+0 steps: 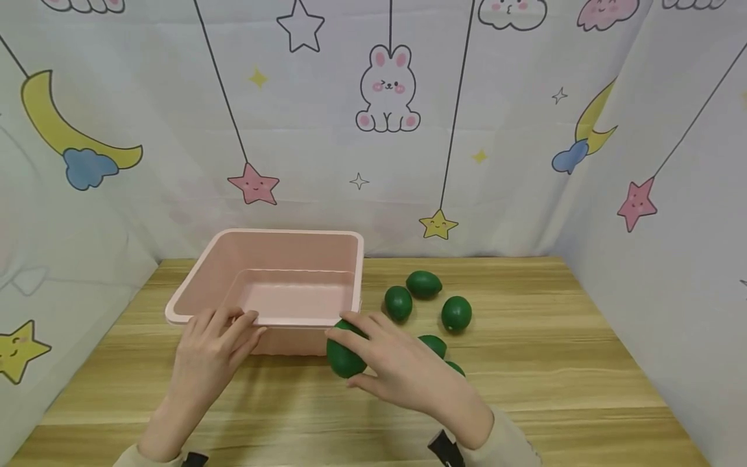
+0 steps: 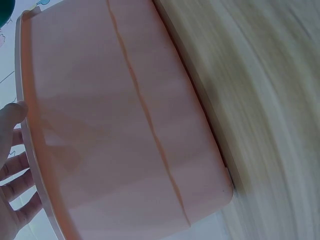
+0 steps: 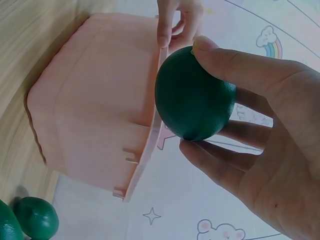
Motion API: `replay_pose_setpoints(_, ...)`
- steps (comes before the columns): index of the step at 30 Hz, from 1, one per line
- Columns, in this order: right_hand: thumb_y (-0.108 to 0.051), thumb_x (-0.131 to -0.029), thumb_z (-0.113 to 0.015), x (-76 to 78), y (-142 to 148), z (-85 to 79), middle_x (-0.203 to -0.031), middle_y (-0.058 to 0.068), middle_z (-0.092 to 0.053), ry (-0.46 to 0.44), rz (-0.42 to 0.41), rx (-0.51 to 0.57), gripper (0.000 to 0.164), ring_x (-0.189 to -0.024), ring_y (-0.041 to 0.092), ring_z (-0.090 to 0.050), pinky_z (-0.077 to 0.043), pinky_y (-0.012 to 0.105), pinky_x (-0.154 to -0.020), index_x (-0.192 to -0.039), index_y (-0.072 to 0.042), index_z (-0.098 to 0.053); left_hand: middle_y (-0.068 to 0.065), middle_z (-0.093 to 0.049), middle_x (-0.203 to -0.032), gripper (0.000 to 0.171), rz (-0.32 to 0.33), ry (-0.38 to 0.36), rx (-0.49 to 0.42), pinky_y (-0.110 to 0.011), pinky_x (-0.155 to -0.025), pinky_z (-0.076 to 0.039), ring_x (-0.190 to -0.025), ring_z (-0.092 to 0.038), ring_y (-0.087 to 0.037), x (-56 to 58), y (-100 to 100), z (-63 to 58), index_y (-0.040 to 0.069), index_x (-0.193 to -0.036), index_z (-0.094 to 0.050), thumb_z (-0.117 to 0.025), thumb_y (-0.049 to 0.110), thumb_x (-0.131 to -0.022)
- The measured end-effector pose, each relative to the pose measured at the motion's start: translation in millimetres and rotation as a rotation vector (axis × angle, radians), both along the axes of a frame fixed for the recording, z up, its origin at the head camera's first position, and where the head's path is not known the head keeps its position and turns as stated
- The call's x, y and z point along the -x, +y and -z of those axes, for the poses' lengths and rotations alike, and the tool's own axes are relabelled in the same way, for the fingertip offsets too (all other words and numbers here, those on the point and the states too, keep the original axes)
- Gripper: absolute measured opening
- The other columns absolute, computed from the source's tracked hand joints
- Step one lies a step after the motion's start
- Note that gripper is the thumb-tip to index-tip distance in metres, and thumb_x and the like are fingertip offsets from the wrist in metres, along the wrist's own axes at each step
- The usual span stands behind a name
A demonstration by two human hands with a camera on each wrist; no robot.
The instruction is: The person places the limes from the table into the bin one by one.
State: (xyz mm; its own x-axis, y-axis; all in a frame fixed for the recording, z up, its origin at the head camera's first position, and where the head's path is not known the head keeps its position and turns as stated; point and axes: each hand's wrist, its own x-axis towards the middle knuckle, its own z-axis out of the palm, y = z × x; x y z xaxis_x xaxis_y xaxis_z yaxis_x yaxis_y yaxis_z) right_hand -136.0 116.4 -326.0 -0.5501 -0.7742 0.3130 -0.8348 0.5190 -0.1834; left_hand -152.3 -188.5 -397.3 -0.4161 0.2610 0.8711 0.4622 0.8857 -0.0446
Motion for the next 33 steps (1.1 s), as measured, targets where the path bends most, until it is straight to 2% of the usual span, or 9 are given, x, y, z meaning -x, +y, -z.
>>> replay_pose_setpoints(6,-0.034,-0.081,-0.076,0.7,-2.7,-7.4,-0.147,0.005,-0.044,0.023,-0.02,0.002,0.069,-0.124,0.019,-0.047,-0.051,0.034,-0.094,-0.141,-0.022,-0.044,-0.008,-0.061,-0.084,0.039,0.007,0.0,0.002,-0.038,-0.062,-0.04,-0.075,-0.053,-0.026,0.2,-0.4,1.1,0.009,-0.091,-0.067,-0.047,0.042,-0.098)
replay_pose_setpoints(14,-0.034,-0.079,-0.078,4.8,-7.6,-19.9,-0.144,0.004,-0.047,0.077,-0.033,0.008,0.068,-0.118,0.018,-0.051,-0.053,0.031,-0.089,-0.138,-0.02,-0.048,-0.007,-0.06,-0.083,0.039,0.002,0.01,0.005,-0.038,-0.062,-0.04,-0.075,-0.053,-0.026,0.8,-0.8,1.4,0.009,-0.09,-0.067,-0.047,0.041,-0.098)
replay_pose_setpoints(23,-0.034,-0.08,-0.077,18.2,-11.2,-32.8,-0.144,0.002,-0.048,0.052,-0.03,0.015,0.067,-0.125,0.019,-0.051,-0.051,0.033,-0.096,-0.139,-0.022,-0.048,-0.007,-0.06,-0.084,0.038,-0.003,0.007,0.006,-0.038,-0.063,-0.041,-0.076,-0.054,-0.026,1.9,-0.5,2.1,0.009,-0.09,-0.067,-0.048,0.042,-0.098)
replay_pose_setpoints(29,-0.033,-0.079,-0.079,27.2,-15.2,-37.7,-0.142,0.003,-0.05,0.097,-0.039,0.008,0.067,-0.124,0.02,-0.052,-0.05,0.034,-0.098,-0.138,-0.021,-0.049,-0.007,-0.06,-0.084,0.039,0.0,-0.001,0.001,-0.037,-0.064,-0.041,-0.076,-0.053,-0.026,1.7,-0.4,2.3,0.009,-0.09,-0.067,-0.047,0.042,-0.098)
replay_pose_setpoints(33,-0.033,-0.077,-0.08,32.5,-19.0,-41.6,-0.14,0.004,-0.051,0.089,-0.058,0.019,0.068,-0.123,0.02,-0.053,-0.05,0.034,-0.097,-0.136,-0.019,-0.051,-0.007,-0.06,-0.083,0.04,-0.002,0.005,0.0,-0.037,-0.063,-0.041,-0.075,-0.053,-0.026,1.4,-0.5,1.9,0.009,-0.09,-0.067,-0.047,0.042,-0.098)
